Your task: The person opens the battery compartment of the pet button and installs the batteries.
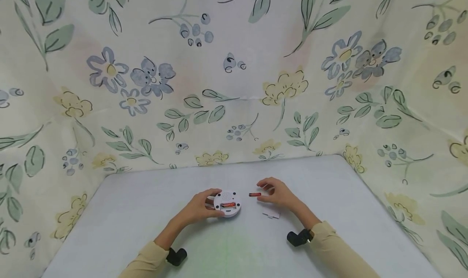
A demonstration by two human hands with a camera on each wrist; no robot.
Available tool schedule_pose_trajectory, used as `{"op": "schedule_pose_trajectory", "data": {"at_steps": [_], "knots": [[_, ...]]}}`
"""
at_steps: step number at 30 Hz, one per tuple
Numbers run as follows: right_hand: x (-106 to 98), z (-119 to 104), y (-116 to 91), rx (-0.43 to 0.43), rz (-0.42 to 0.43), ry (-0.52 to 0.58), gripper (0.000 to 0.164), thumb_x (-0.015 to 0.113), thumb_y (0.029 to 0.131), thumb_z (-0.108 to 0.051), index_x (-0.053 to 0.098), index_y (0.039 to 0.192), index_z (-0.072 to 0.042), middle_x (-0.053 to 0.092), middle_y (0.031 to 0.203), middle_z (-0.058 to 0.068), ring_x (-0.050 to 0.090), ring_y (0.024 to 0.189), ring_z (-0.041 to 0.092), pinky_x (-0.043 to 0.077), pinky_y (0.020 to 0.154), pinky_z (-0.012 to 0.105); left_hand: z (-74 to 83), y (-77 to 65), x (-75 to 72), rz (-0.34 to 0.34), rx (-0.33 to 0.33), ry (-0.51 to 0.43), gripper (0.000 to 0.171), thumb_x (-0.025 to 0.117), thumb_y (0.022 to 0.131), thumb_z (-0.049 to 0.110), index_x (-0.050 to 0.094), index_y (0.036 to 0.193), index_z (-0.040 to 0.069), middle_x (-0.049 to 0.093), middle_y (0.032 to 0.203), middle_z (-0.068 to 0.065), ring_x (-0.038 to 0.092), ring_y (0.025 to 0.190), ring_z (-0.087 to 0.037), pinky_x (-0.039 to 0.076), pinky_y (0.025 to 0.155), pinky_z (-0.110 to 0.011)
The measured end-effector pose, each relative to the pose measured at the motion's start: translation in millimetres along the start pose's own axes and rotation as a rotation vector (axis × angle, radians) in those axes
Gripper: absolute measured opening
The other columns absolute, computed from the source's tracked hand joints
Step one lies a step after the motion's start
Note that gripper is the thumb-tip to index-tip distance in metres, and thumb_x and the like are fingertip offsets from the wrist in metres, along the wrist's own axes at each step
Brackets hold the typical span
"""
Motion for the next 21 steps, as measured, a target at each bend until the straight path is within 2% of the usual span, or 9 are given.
{"op": "schedule_pose_trajectory", "data": {"at_steps": [4,11,21], "knots": [[3.8,3.5,1.7,0.000,0.005,-0.052,0.040,0.085,0.085,-0.014,0.068,0.119,0.000,0.067,0.112,0.011,0.062,0.094,0.023,0.053,0.077,0.029,0.6,-0.4,0.1,0.002,0.001,0.000,0.075,0.088,0.083,0.024,0.052,0.144,0.001,0.058,0.134,-0.015,0.062,0.109,-0.029,0.056,0.085,-0.035],[10.1,2.1,7.7,0.022,-0.035,-0.117,0.012,0.081,0.086,-0.005,0.076,0.096,-0.009,0.063,0.089,-0.004,0.058,0.079,0.013,0.052,0.069,0.028,-0.1,-0.4,0.1,0.006,-0.005,0.005,0.074,0.088,0.083,0.024,0.053,0.144,0.002,0.058,0.134,-0.015,0.063,0.109,-0.029,0.056,0.085,-0.035],[6.9,1.2,5.0,0.043,-0.028,-0.079,0.011,0.080,0.089,-0.008,0.075,0.096,-0.014,0.065,0.090,-0.008,0.058,0.079,0.013,0.052,0.069,0.029,-1.1,0.8,-0.1,0.005,-0.003,-0.005,0.075,0.088,0.082,0.024,0.052,0.144,0.002,0.058,0.133,-0.014,0.063,0.106,-0.027,0.056,0.084,-0.036]]}}
Point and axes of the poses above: each hand's wrist, its own y-axis towards the middle knuckle, its own x-axis out of the palm, z = x × y, the point moved 8 cm from there along y, towards the middle knuckle
